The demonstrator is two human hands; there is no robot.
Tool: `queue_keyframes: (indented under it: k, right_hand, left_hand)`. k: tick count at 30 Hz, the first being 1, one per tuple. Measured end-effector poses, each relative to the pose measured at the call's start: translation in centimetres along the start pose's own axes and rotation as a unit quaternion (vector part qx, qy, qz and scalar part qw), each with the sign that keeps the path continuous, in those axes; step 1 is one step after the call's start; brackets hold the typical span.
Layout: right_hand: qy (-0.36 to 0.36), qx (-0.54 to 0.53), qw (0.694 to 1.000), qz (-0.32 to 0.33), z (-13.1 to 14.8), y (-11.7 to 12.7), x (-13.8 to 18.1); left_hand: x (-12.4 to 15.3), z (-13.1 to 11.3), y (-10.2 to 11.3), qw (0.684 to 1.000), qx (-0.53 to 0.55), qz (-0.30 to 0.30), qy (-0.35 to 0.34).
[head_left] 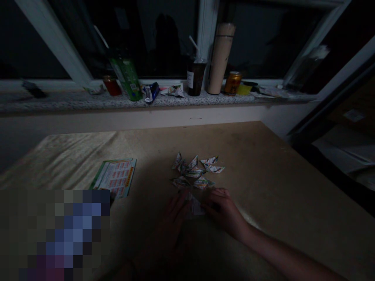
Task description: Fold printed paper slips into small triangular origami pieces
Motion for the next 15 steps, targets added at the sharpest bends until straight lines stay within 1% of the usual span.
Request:
queue_keyframes:
  k: [1,3,6,8,11,13,15]
  right_hand:
    - [-0.003,-0.010,1.000,0.000,0.0,0.0,0.0]
    - [-0.010,-0.035,0.999,-0.002,0.0,0.2,-0.1]
    - [-0.020,-0.082,0.996,-0.010,0.3,0.7,-0.3]
    - [-0.026,-0.120,0.992,-0.016,0.6,1.0,-0.5]
    - [-0.043,-0.188,0.981,-0.008,0.7,1.5,-0.6]
    - [-0.063,-0.234,0.970,0.005,0.6,1.6,-0.5]
    - [-0.081,-0.273,0.959,0.017,0.4,1.6,-0.5]
  left_hand:
    - [0.0,0.1,0.1,0.998,0.042,-0.028,0.028]
    - [0.1,0.4,0.3,0.985,0.134,-0.073,0.083]
    - [-0.1,0.5,0.4,0.947,0.260,-0.128,0.140]
    - [-0.5,0.4,0.3,0.913,0.341,-0.155,0.160]
    - [-1.2,0.2,0.3,0.850,0.464,-0.184,0.168]
    - [-1.6,0.0,0.6,0.811,0.522,-0.197,0.178]
    - [-1.9,-0.2,1.0,0.783,0.556,-0.206,0.187]
Point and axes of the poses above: each hand's wrist, its own x-axis away from the middle knuckle, its own y-axis out of the back of the hand, z = x × y, the point moved 1 cm from there along -x, towards the middle knuckle, and after that the axes turned 3 degrees about z, right-handed, at the moved point
